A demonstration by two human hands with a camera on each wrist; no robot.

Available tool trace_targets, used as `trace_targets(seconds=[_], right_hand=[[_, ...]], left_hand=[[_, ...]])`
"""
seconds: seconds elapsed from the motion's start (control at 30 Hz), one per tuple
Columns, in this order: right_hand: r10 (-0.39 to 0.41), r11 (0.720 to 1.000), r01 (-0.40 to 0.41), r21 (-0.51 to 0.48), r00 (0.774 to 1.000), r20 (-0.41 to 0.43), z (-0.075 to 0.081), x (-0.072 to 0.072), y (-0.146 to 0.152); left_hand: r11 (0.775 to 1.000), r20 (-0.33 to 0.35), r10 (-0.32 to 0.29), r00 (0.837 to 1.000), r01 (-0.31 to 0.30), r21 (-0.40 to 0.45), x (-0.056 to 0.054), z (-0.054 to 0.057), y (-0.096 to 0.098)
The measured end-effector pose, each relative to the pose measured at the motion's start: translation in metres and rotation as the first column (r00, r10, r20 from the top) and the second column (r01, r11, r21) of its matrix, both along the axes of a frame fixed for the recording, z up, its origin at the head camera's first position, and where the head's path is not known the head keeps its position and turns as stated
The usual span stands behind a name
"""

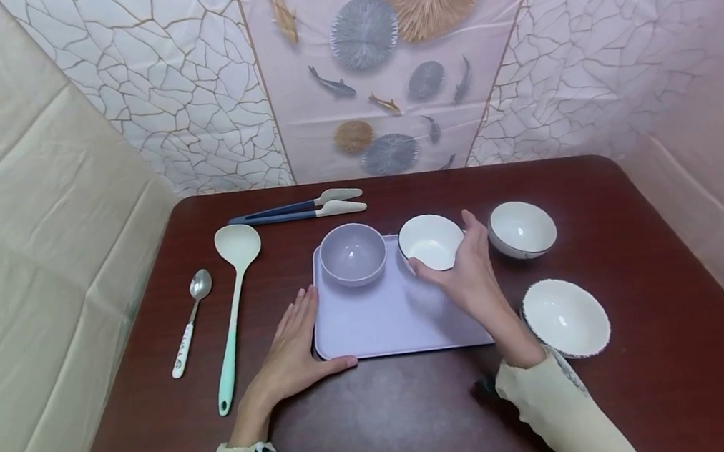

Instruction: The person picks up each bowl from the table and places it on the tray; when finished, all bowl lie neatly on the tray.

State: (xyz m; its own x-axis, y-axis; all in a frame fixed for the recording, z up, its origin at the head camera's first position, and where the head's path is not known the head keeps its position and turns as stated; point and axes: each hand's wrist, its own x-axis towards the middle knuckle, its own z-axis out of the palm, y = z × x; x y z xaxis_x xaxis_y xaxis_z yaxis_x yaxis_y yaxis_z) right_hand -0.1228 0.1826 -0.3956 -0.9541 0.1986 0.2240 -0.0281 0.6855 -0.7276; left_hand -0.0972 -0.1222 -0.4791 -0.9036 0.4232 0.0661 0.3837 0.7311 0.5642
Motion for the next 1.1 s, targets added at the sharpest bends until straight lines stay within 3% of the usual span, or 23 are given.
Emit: trace_targets(seconds=[0.2, 0.33, 0.5, 0.67, 0.9, 1.1], right_hand=[[0.234, 0.97, -0.232, 0.08, 0.972, -0.019, 0.048, 0.044, 0.033], [0.237, 0.954, -0.228, 0.197, 0.971, -0.02, 0.053, 0.075, 0.08], [0.177, 0.961, -0.186, 0.206, 0.982, 0.061, 0.029, 0.106, 0.136], [0.229, 0.958, -0.24, 0.158, 0.97, 0.085, -0.006, 0.12, 0.165], [0.263, 0.949, -0.276, 0.154, 0.96, 0.099, -0.029, 0.127, 0.175], [0.239, 0.967, -0.243, 0.08, 0.969, 0.059, -0.041, 0.125, 0.177]], left_hand=[[1.0, 0.003, 0.008, 1.0, -0.008, 0.013, 0.003, -0.004, 0.0], [1.0, 0.022, 0.0, 1.0, 0.0, 0.011, 0.005, -0.006, -0.001], [1.0, 0.001, -0.009, 1.0, 0.009, 0.015, 0.003, -0.002, -0.005], [1.0, -0.005, -0.009, 1.0, 0.009, 0.013, 0.001, 0.001, -0.006], [1.0, -0.012, -0.004, 1.0, 0.004, 0.009, 0.002, 0.001, -0.006], [1.0, -0.005, 0.001, 1.0, -0.001, -0.002, 0.001, 0.001, -0.005]])
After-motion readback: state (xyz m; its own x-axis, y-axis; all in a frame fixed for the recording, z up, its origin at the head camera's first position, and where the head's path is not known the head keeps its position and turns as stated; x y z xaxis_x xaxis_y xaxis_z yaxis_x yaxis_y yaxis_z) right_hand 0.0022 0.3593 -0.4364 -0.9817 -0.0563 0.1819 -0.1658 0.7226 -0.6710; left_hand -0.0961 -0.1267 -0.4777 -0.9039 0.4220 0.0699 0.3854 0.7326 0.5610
